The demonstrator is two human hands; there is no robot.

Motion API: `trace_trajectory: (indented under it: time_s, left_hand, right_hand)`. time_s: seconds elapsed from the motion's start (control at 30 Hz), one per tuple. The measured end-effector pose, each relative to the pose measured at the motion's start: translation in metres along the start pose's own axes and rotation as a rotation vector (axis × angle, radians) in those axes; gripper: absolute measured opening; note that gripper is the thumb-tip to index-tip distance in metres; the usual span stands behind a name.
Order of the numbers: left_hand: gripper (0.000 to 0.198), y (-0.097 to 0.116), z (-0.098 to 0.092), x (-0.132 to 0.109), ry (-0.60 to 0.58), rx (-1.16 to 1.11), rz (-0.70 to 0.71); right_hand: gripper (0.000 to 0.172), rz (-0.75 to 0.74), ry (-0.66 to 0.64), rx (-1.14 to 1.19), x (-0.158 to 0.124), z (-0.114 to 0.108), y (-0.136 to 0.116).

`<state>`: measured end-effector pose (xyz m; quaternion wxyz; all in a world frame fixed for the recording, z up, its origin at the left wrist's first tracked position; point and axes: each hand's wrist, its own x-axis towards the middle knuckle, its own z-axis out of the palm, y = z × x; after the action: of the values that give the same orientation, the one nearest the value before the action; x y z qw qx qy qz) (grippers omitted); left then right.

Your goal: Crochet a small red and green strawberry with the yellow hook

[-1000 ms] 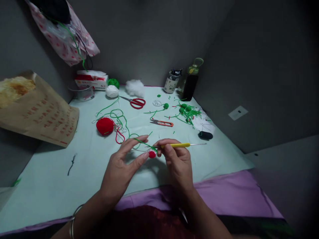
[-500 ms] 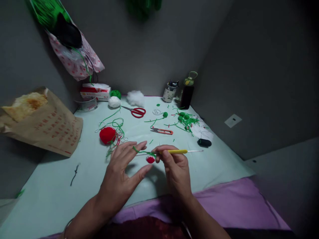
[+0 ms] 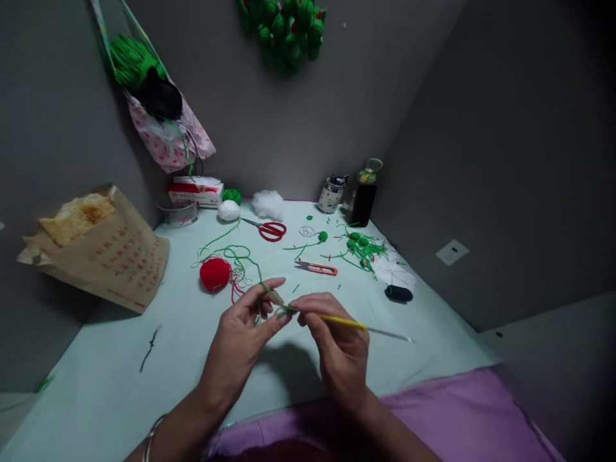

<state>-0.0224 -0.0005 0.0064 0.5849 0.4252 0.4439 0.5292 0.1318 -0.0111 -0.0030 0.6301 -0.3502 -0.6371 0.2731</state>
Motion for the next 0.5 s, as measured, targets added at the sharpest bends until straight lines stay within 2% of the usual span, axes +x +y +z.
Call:
trace_trajectory:
  time_s: [0.07,0.13,0.23,0.3,0.4,0.5]
  left_hand:
    - [0.047,0.002,-0.001,0.007,-0.005,-0.049,0.016]
    - [0.046,0.006,-0.001,0.015,-0.081,-0.086,-0.007]
    - [0.046,0.013,0.0,0.024,-0.205,-0.163,-0.045]
    - [0.041,0.019,0.001,0.029,-0.239,-0.22,-0.06]
    - [0.029,0.024,0.002,0.036,-0.243,-0.263,-0.094]
    - [0.026,0.022,0.003,0.044,-0.251,-0.274,-0.121]
  right_hand:
    - [0.036,-0.173,-0.051,-0.151,0.004,-0.002,0.001]
    - [0.042,-0.359,-0.097,-0.327,0.011,-0.006,0.005]
    - [0.038,-0.653,-0.175,-0.558,0.027,-0.012,0.015]
    - [0.034,-0.815,-0.207,-0.664,0.041,-0.016,0.019]
    - [0.029,-0.972,-0.218,-0.76,0.058,-0.019,0.023]
    - [0.027,-1.044,-0.219,-0.783,0.066,-0.02,0.028]
